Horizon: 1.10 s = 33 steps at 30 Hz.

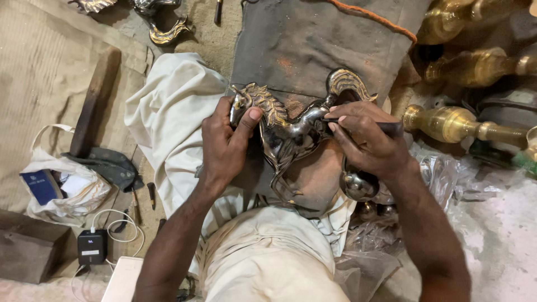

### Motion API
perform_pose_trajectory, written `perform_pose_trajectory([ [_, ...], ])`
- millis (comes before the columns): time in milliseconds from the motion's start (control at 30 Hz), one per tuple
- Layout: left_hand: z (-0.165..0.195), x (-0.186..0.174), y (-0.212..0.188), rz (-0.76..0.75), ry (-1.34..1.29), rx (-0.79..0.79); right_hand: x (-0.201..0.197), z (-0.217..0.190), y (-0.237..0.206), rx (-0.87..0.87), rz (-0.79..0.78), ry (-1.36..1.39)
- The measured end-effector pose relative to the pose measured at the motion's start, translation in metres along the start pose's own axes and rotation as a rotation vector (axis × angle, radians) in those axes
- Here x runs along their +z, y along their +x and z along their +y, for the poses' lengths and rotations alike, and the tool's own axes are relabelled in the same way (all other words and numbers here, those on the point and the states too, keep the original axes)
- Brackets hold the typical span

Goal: The person sits on the floor holding a brass horse figurine against a padded sandbag and works its surface with a small punch tool, tapping the tool with a wooden mallet to press and refine details into the metal. They reposition and turn the figurine repeatedly to reach different areas, including the mane and legs.

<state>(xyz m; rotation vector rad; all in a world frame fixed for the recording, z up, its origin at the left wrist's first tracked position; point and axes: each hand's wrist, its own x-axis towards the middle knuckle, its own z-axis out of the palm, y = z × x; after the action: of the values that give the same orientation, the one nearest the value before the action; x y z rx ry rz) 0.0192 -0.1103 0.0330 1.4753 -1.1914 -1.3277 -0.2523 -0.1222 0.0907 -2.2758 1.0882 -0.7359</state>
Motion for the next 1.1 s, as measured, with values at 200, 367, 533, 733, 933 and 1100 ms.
perform_pose_trajectory([
  [200, 0.000, 0.001, 0.000, 0.006, 0.018, 0.001, -0.009, 0.007, 0.011, -0.113, -0.082, -0.050],
  [367, 0.000, 0.002, 0.001, 0.032, 0.051, 0.028, -0.011, 0.010, 0.017, -0.122, -0.143, -0.057],
  [533, 0.001, 0.005, -0.003, 0.047, 0.048, 0.011, -0.012, 0.003, 0.014, -0.066, -0.097, -0.028],
  [733, 0.001, 0.008, -0.005, 0.082, 0.039, 0.003, -0.006, -0.008, 0.009, 0.021, -0.029, -0.048],
  [933, 0.002, 0.012, -0.007, 0.111, 0.018, 0.002, 0.000, -0.017, 0.000, 0.044, 0.044, -0.127],
  [1100, 0.001, 0.012, -0.008, 0.121, 0.018, 0.008, 0.008, -0.024, -0.002, 0.149, 0.093, -0.154],
])
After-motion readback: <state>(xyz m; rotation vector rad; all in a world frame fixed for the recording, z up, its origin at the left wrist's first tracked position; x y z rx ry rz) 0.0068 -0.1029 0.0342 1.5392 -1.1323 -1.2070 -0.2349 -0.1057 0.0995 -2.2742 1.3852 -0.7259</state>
